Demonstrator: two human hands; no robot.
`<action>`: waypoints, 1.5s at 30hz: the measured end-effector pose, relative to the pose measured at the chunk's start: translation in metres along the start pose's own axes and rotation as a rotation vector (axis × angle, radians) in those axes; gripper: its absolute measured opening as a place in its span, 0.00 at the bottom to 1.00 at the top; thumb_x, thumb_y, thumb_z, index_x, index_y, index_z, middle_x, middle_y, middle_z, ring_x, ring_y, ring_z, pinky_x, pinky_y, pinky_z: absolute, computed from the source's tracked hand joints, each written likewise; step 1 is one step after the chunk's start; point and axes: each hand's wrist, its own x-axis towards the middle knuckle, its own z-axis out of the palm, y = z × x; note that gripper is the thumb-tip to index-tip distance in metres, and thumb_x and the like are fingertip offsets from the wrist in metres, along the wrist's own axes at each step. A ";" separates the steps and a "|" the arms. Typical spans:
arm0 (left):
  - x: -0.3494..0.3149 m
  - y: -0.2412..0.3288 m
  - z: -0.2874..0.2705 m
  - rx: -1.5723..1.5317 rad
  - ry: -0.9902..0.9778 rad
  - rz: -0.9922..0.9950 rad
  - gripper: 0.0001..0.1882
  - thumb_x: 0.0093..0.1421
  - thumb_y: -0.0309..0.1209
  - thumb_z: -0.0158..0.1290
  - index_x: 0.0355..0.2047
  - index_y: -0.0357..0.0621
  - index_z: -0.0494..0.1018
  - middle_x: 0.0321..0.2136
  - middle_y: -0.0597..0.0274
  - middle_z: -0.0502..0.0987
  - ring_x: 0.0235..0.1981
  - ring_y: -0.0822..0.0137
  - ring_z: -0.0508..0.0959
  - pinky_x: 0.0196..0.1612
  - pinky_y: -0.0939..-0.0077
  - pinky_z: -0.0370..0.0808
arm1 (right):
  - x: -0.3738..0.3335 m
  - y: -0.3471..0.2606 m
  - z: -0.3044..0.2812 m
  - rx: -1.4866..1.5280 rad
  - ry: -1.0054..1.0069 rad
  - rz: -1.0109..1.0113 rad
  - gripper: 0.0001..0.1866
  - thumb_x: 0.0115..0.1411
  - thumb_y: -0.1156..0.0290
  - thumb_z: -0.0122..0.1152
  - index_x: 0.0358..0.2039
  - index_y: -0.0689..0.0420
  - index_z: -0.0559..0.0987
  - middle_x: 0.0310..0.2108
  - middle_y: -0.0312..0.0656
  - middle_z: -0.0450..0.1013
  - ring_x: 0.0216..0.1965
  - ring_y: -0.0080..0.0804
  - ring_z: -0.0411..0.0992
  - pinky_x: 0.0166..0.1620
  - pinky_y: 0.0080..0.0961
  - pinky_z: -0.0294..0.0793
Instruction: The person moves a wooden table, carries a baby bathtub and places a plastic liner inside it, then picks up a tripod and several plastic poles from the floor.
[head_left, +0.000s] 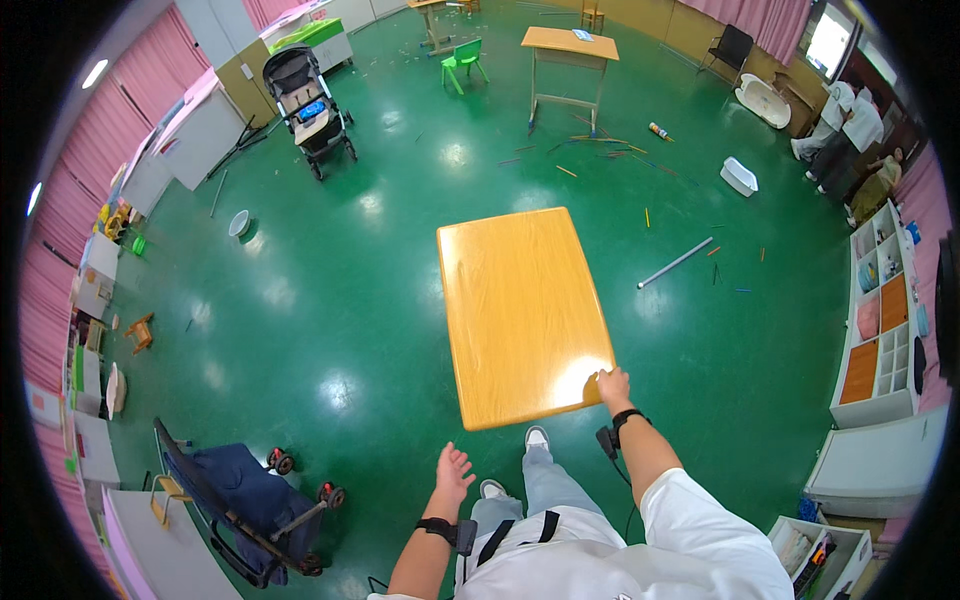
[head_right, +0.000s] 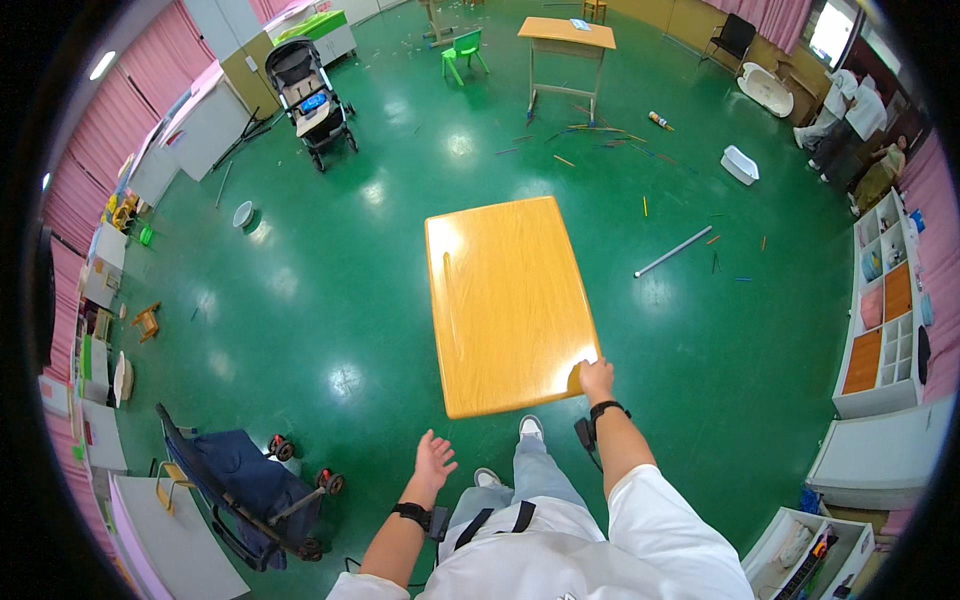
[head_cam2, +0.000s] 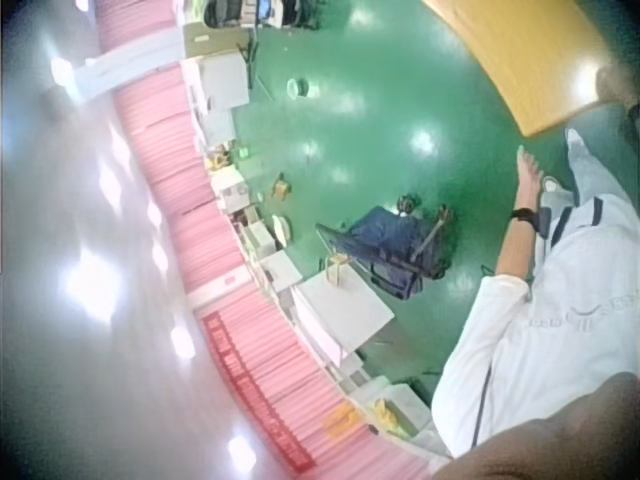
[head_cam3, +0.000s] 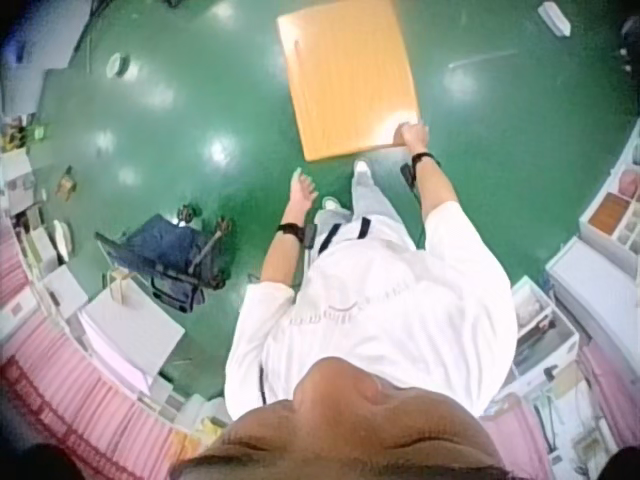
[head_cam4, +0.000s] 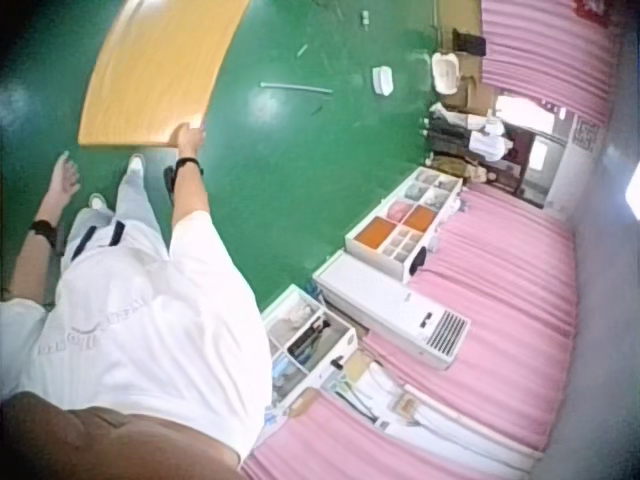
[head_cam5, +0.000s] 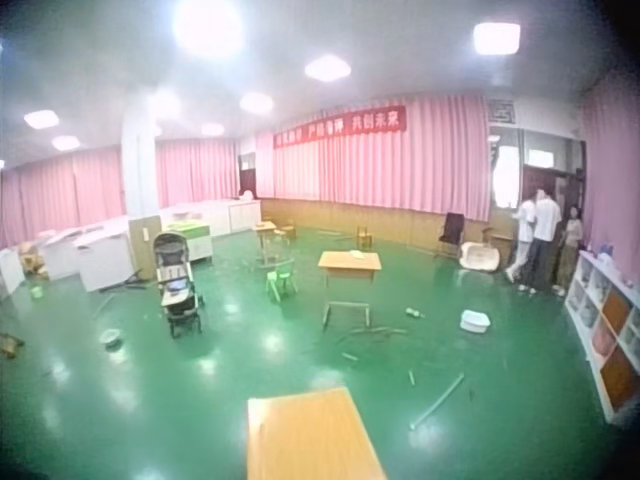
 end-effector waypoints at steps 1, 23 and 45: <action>0.007 0.001 0.014 0.007 -0.009 -0.063 0.47 0.57 0.58 0.45 0.65 0.39 0.43 0.66 0.50 0.47 0.67 0.51 0.46 0.64 0.45 0.44 | -0.007 0.000 0.003 -0.029 0.040 -0.012 0.36 0.52 0.54 0.54 0.54 0.70 0.63 0.53 0.63 0.61 0.53 0.58 0.62 0.57 0.43 0.62; 0.122 0.075 -0.020 -0.382 0.114 0.186 0.35 0.67 0.30 0.40 0.64 0.79 0.35 0.60 0.57 0.56 0.54 0.49 0.65 0.46 0.34 0.67 | -0.042 -0.077 0.051 -0.007 -0.690 0.132 0.21 0.56 0.55 0.52 0.29 0.63 0.79 0.23 0.43 0.76 0.24 0.35 0.76 0.27 0.33 0.76; 0.155 0.197 -0.126 0.195 0.342 0.213 0.24 0.65 0.47 0.43 0.52 0.41 0.62 0.48 0.52 0.71 0.46 0.58 0.73 0.42 0.59 0.74 | 0.115 -0.310 0.084 -0.219 -0.142 -0.359 0.43 0.54 0.40 0.54 0.60 0.60 0.62 0.59 0.55 0.60 0.61 0.50 0.58 0.61 0.44 0.56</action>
